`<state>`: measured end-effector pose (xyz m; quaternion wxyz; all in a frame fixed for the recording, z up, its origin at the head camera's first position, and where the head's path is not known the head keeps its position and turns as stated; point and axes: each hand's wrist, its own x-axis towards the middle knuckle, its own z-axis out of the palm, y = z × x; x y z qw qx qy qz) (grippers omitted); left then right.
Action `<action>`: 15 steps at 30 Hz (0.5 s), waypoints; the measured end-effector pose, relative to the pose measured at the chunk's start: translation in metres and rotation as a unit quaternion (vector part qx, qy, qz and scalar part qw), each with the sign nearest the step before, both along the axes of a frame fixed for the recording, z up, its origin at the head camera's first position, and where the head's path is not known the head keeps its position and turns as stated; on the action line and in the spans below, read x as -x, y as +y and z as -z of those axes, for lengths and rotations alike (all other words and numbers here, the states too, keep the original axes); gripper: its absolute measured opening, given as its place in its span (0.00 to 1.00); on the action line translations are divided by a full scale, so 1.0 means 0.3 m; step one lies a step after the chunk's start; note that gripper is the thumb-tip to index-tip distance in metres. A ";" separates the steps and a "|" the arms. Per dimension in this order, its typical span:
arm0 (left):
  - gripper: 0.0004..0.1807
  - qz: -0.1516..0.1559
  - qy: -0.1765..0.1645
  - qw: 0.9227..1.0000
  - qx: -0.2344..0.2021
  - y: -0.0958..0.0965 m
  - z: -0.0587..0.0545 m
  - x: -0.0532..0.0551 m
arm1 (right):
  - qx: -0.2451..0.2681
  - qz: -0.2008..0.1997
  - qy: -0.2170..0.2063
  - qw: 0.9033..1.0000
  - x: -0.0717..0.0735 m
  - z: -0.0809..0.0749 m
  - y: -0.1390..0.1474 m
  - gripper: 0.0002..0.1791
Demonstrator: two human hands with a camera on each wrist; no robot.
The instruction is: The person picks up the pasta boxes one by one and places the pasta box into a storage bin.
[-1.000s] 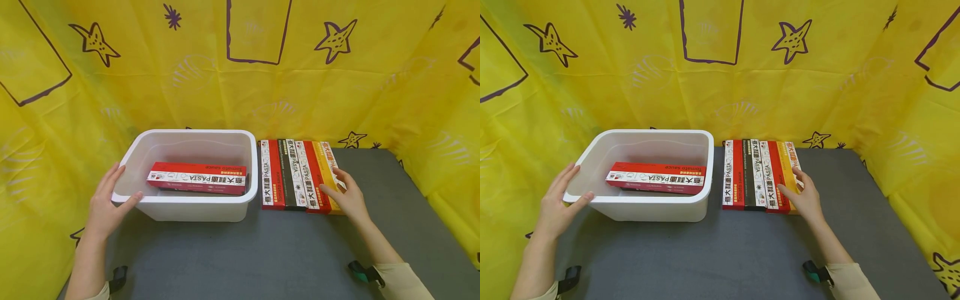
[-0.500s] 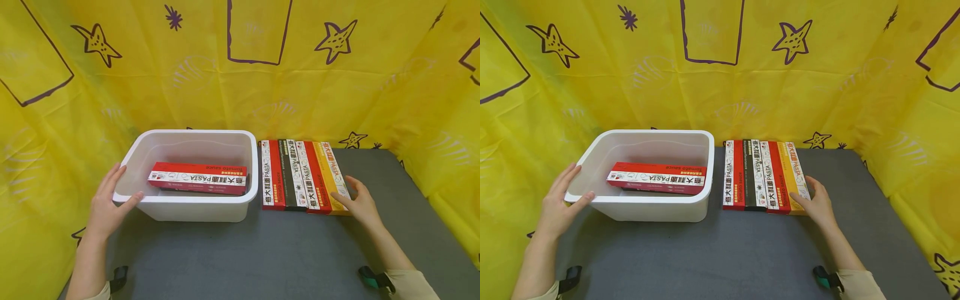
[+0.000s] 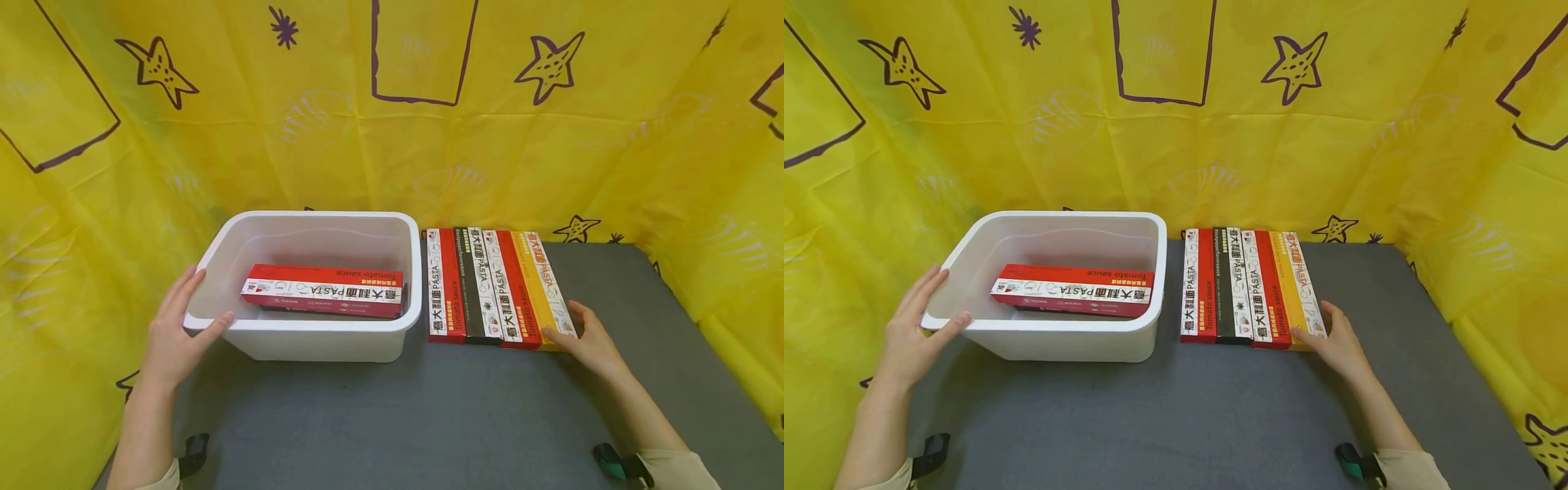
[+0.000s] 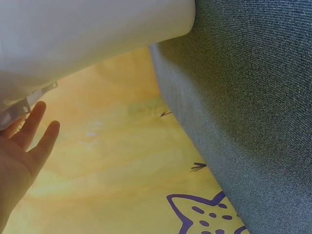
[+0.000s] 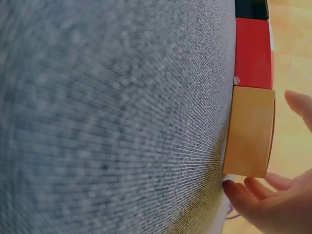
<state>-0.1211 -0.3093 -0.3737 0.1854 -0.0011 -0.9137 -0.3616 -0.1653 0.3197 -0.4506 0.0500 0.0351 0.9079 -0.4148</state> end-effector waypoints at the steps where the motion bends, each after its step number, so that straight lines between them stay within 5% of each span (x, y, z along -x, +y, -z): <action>1: 0.44 0.000 0.000 1.000 0.000 0.000 0.000 0.001 | 0.002 -0.002 -0.003 1.000 -0.001 0.001 0.000 0.55; 15: 0.44 -0.004 -0.007 1.000 -0.003 0.002 -0.002 0.001 | 0.010 -0.023 -0.010 1.000 -0.012 0.009 -0.002 0.55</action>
